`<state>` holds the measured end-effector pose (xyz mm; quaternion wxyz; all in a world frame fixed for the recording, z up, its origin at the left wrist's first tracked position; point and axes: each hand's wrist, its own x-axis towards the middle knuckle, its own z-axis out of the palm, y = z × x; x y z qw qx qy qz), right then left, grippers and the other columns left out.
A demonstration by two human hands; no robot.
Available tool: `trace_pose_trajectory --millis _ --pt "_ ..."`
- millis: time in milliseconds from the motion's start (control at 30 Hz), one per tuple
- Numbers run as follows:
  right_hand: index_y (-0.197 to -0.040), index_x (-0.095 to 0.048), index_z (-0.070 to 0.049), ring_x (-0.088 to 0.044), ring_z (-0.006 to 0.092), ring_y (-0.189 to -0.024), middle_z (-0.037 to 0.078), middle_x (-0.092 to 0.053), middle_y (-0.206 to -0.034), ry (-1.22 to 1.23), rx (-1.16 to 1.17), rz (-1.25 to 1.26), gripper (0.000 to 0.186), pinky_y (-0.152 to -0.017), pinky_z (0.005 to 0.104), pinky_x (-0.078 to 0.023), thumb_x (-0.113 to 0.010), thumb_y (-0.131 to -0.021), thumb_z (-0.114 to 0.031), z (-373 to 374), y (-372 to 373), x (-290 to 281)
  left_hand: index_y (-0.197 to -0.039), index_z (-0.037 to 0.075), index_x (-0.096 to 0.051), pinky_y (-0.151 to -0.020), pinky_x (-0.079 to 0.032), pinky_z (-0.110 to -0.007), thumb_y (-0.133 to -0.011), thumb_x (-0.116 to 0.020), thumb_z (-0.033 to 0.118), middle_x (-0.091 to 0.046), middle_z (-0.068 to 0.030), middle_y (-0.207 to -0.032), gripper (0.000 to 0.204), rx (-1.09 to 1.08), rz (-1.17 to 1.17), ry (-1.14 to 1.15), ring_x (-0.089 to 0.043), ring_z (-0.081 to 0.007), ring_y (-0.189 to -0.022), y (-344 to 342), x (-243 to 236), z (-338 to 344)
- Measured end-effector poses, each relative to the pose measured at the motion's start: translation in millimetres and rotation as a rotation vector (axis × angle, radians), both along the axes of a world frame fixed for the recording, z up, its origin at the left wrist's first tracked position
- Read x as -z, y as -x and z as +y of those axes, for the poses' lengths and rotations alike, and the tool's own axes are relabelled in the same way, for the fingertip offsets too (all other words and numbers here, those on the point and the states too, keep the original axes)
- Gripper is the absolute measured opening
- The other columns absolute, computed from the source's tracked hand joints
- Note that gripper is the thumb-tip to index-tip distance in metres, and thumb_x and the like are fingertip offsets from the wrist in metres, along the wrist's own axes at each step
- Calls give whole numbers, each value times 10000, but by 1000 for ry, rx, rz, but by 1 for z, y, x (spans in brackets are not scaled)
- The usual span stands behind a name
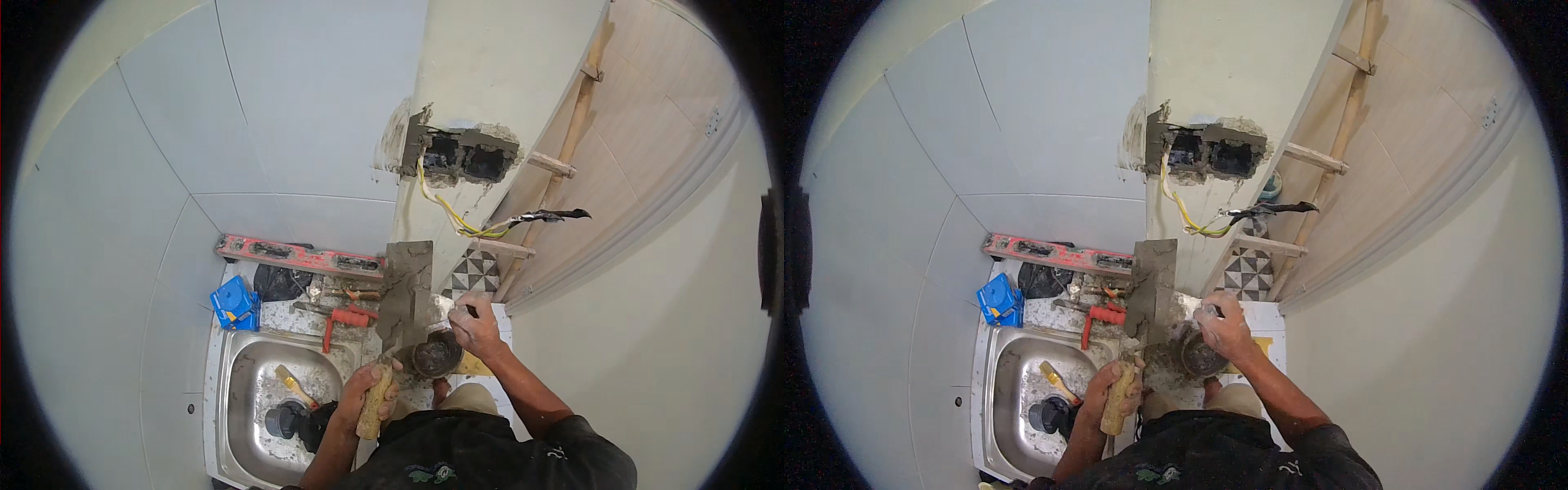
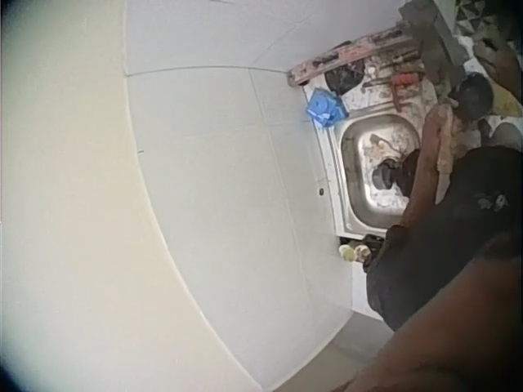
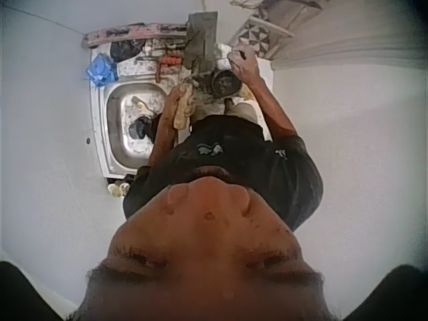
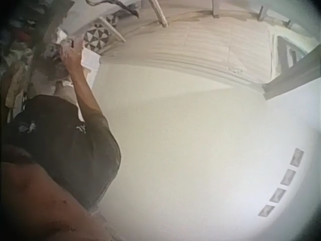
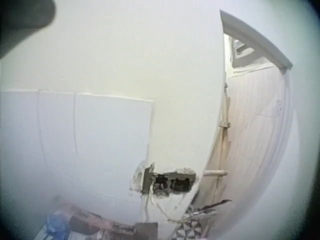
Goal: The recorder mixes mortar in a bucket and uses a trowel and spatula to plaster the wall area around installed electrical boxes.
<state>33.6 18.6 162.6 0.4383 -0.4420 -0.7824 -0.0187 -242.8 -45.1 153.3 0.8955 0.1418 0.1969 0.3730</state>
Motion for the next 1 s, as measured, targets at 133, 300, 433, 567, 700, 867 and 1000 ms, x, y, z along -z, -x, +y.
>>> trace_pose_trajectory --millis 133,300,433,567,700,867,1000 --pt "-912 -622 -48 -578 328 -919 131 -586 -980 19 -50 -167 214 -744 404 -483 -694 -725 26 -1 -10 -5 -1253 -6 -444 -396 -432 -277 -937 -515 302 -547 -112 -732 447 -70 -127 119 -505 -155 -442 7 8 -9" --pt "-947 -569 -23 -615 280 -828 132 -591 -895 273 210 183 170 -734 354 -493 -677 -817 -46 -4 -5 27 -1235 -6 -452 -389 -425 -262 -932 -519 340 -537 -103 -720 465 -264 58 -5 -487 -151 -430 24 -1 -11" --pt "-1011 -515 -15 -606 151 -833 63 -571 -872 472 221 852 187 -721 313 -499 -635 -883 -78 42 44 39 -1209 3 -464 -388 -426 -246 -924 -529 354 -546 -100 -721 456 -355 210 -102 -507 -151 -441 35 -8 -9" --pt "-1085 -465 -8 -601 132 -835 57 -582 -919 420 -21 1241 223 -719 283 -501 -601 -920 -73 103 81 32 -1181 4 -484 -391 -431 -251 -928 -534 337 -547 -100 -716 421 -350 255 -123 -511 -153 -447 40 -12 -13" --pt "-1079 -444 -13 -622 144 -765 88 -608 -904 324 -60 1299 194 -697 269 -498 -576 -939 -45 146 90 28 -1177 3 -494 -399 -431 -259 -937 -525 325 -542 -96 -707 402 -327 295 -131 -510 -154 -450 43 -12 -22" --pt "-1071 -442 -7 -619 153 -748 91 -604 -888 234 -187 1415 200 -706 277 -503 -584 -940 -57 163 99 5 -1177 9 -498 -410 -430 -259 -942 -535 346 -541 -93 -702 413 -308 276 -117 -506 -150 -449 52 0 -31" --pt "-1071 -439 -3 -606 153 -720 95 -602 -881 271 -185 1349 195 -680 283 -508 -573 -933 -39 169 97 3 -1168 18 -509 -403 -428 -256 -940 -545 350 -544 -94 -706 405 -301 267 -44 -505 -151 -447 57 3 -32"
